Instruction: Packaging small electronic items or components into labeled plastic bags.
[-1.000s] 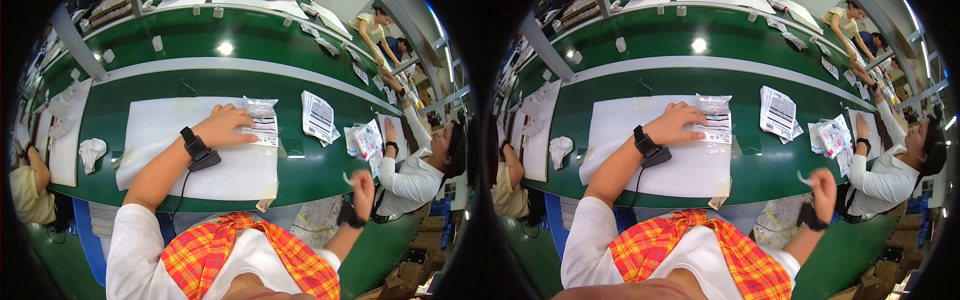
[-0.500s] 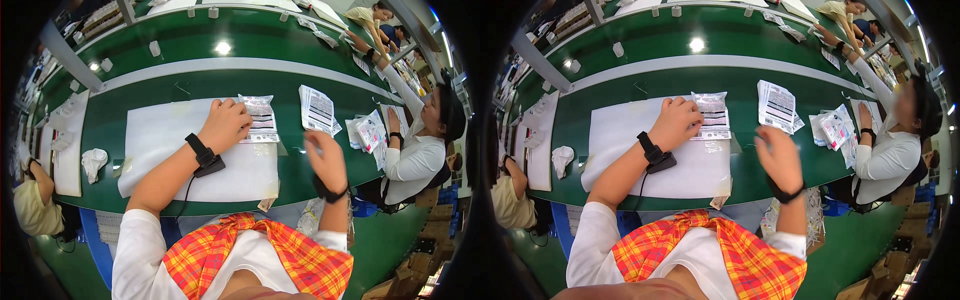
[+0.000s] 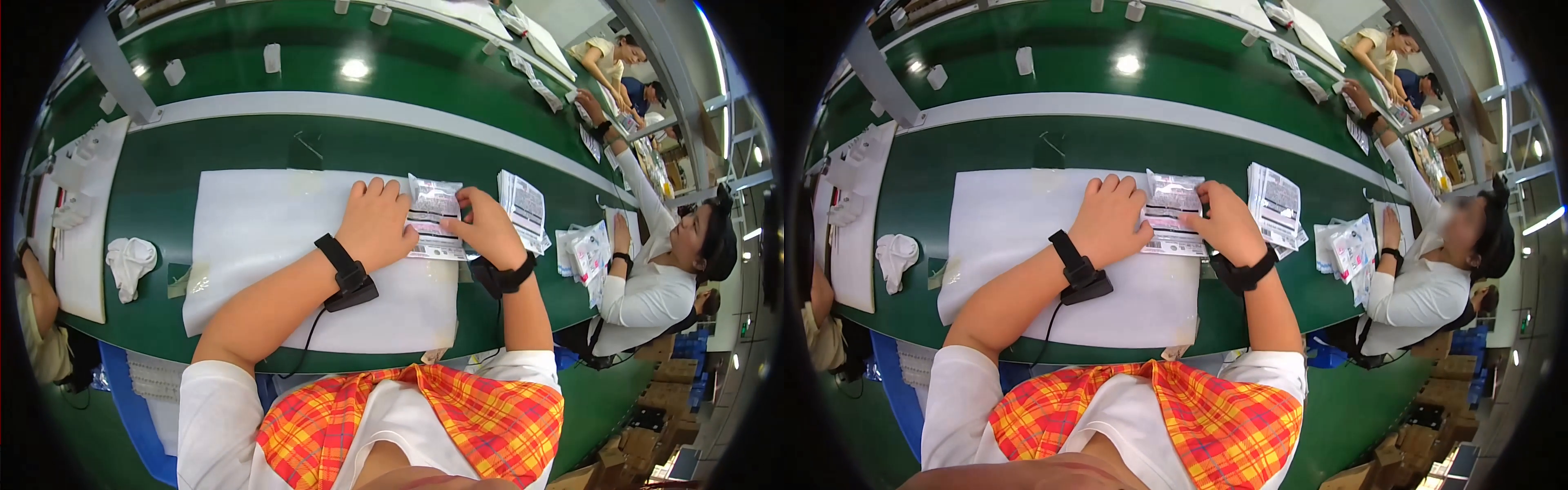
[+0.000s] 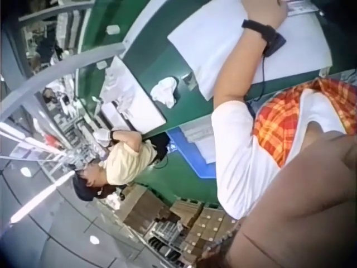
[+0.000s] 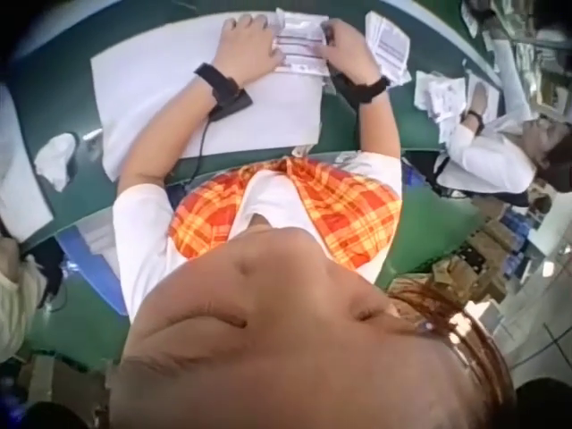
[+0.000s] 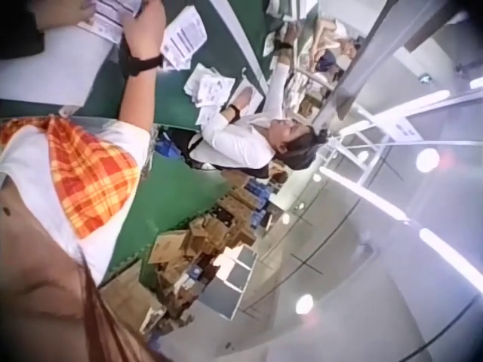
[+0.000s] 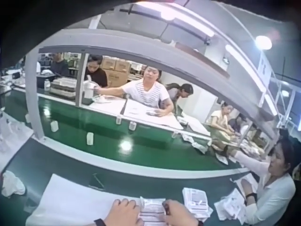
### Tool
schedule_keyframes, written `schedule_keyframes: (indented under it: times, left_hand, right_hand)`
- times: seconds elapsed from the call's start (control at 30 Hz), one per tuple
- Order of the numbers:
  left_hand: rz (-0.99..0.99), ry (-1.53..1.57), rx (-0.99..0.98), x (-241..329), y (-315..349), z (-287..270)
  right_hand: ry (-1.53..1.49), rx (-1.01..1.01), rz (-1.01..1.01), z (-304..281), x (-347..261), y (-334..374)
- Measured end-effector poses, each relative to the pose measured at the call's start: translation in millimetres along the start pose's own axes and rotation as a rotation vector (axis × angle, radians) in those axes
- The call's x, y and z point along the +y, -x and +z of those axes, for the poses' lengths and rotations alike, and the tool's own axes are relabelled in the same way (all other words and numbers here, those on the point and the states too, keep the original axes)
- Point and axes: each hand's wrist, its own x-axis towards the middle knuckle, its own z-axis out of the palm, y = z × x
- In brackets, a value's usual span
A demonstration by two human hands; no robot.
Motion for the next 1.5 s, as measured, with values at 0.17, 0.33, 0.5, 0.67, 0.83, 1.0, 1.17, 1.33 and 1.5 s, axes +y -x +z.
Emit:
schedule_keyframes:
  times: [0.17, 0.33, 0.5, 0.67, 0.83, 1.0, 1.17, 1.33, 1.5]
  left_hand:
    - [-0.037, 0.040, 0.015, -8.3, -2.8, 6.4]
    - [-0.014, 0.084, -0.032, -8.1, -6.7, 6.4]
    - [-0.034, 0.064, -0.054, -13.9, -1.0, 2.8]
    - [-0.025, 0.055, -0.073, -15.2, 1.0, 3.5]
    - [-0.007, 0.102, -0.066, -13.6, -6.0, 6.7]
    - [-0.033, 0.117, -0.087, -18.4, -1.3, 2.1]
    - [-0.042, 0.147, -0.110, -14.3, -7.1, 3.8]
    - [-0.010, 0.167, -0.105, -18.9, -8.6, 7.2]
    - [-0.041, 0.152, -0.143, -15.9, -4.7, 5.7]
  right_hand:
    - [-0.165, -0.190, 0.093, -46.7, 45.6, -91.4]
    - [-0.148, 0.328, 0.179, -93.0, 56.2, -152.1]
    - [-0.225, 0.215, -0.421, -88.7, -103.4, -41.3]
    - [-0.100, 0.238, -1.039, -92.5, -176.9, 99.7]
    - [0.015, 0.427, -0.984, -98.0, -195.6, 146.2]
    - [-0.034, 0.060, -1.116, -129.4, -199.3, 142.6]
    - [0.053, 0.153, -1.523, -115.1, -189.1, 115.2]
    - [-0.341, 0.125, -1.310, -97.5, -195.0, 114.5]
    - [0.296, 0.961, -1.495, -86.4, -183.3, 93.8]
